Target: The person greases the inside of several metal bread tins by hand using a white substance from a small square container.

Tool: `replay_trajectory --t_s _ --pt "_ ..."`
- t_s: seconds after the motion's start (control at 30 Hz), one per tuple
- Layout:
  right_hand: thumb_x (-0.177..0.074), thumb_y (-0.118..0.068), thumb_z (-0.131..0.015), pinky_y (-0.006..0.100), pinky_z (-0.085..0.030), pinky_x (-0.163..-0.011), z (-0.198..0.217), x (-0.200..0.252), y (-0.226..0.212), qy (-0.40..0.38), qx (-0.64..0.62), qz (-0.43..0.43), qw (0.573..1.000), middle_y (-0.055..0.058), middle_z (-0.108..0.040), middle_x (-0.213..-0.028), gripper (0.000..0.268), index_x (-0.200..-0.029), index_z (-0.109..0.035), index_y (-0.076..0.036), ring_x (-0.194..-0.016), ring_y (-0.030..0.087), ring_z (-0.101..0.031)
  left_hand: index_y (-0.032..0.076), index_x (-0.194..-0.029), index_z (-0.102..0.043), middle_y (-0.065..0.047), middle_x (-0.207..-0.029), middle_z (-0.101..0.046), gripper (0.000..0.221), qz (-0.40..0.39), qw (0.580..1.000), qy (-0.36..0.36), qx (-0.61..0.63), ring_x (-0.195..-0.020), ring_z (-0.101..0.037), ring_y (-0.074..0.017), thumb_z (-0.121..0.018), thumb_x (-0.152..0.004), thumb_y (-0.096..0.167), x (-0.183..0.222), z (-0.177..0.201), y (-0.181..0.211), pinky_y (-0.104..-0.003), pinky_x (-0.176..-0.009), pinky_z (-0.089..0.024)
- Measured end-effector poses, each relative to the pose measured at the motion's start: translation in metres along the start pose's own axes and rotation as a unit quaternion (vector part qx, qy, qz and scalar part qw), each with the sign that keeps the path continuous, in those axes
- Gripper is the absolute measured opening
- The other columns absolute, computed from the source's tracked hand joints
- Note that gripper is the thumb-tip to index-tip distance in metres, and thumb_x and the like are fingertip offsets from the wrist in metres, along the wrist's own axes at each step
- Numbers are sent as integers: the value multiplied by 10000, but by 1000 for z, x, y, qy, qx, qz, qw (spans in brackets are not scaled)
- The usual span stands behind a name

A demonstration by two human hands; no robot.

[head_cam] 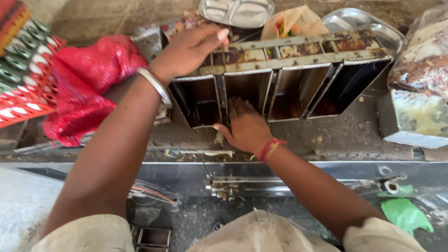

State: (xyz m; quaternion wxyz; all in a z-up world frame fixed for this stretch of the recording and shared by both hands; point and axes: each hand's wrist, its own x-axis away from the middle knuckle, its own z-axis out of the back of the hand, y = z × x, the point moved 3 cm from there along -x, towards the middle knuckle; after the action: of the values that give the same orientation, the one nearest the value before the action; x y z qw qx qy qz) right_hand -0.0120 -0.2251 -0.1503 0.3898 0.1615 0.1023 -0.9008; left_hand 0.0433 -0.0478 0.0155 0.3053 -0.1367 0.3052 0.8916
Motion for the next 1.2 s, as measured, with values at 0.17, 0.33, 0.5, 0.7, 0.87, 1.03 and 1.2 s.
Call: replay_trajectory --t_s 0.17,0.33,0.5,0.7,0.87,1.03,1.2 --pt "-1033 -621 -355 475 -559 -902 38 30 -7 -173 -9 -57 983 294 -694 -1086 751 -1084 -734 25 -990 414 -701 72 -1178 -685 -98 -1016 -720 424 12 1000 11 6 -964 -685 -239 -502 -1093 445 2 2 4 -367 -862 -501" --pt "-1019 -368 -537 430 -559 -617 124 71 50 38 -196 -135 971 205 -731 -776 423 -1006 -787 -27 -674 325 -716 71 -1141 -690 -131 -982 -713 399 -20 998 30 -49 -924 -698 -260 -598 -1062 451 3 3 10 -385 -824 -514" --pt "-947 -37 -631 345 -489 -660 71 43 82 232 -416 -141 868 152 -617 -794 335 -1277 -623 20 -729 145 -548 75 -1139 -686 -137 -982 -720 393 7 998 11 -61 -897 -702 -278 -636 -1049 454 3 -1 14 -398 -785 -512" --pt "-720 -44 -707 419 -582 -716 15 66 80 158 -301 -147 929 265 -718 -904 603 -1306 -616 65 -800 315 -719 64 -1173 -696 -131 -1051 -738 354 -16 996 16 -87 -970 -700 -289 -623 -1070 395 2 1 18 -400 -862 -499" --pt "-919 -144 -712 422 -587 -943 43 43 117 273 -341 -60 898 303 -709 -1206 483 -1328 -608 90 -1122 376 -749 54 -1224 -686 -130 -1185 -737 340 -28 999 13 -39 -1078 -709 -288 -599 -1091 355 -1 -2 22 -380 -918 -516" --pt "-928 -459 -648 442 -590 -790 57 40 63 197 -341 -149 907 302 -733 -977 673 -1352 -595 61 -914 431 -731 84 -1224 -707 -164 -1089 -742 334 7 997 7 -77 -987 -706 -321 -583 -1066 350 4 2 39 -398 -846 -520" --pt "-1004 -716 -415 479 -589 -809 53 54 85 -136 -86 -226 961 270 -741 -867 840 -947 -797 29 -865 414 -723 73 -1184 -700 -171 -1007 -727 350 106 989 5 -101 -888 -694 -328 -610 -1042 380 -3 1 34 -396 -793 -515"
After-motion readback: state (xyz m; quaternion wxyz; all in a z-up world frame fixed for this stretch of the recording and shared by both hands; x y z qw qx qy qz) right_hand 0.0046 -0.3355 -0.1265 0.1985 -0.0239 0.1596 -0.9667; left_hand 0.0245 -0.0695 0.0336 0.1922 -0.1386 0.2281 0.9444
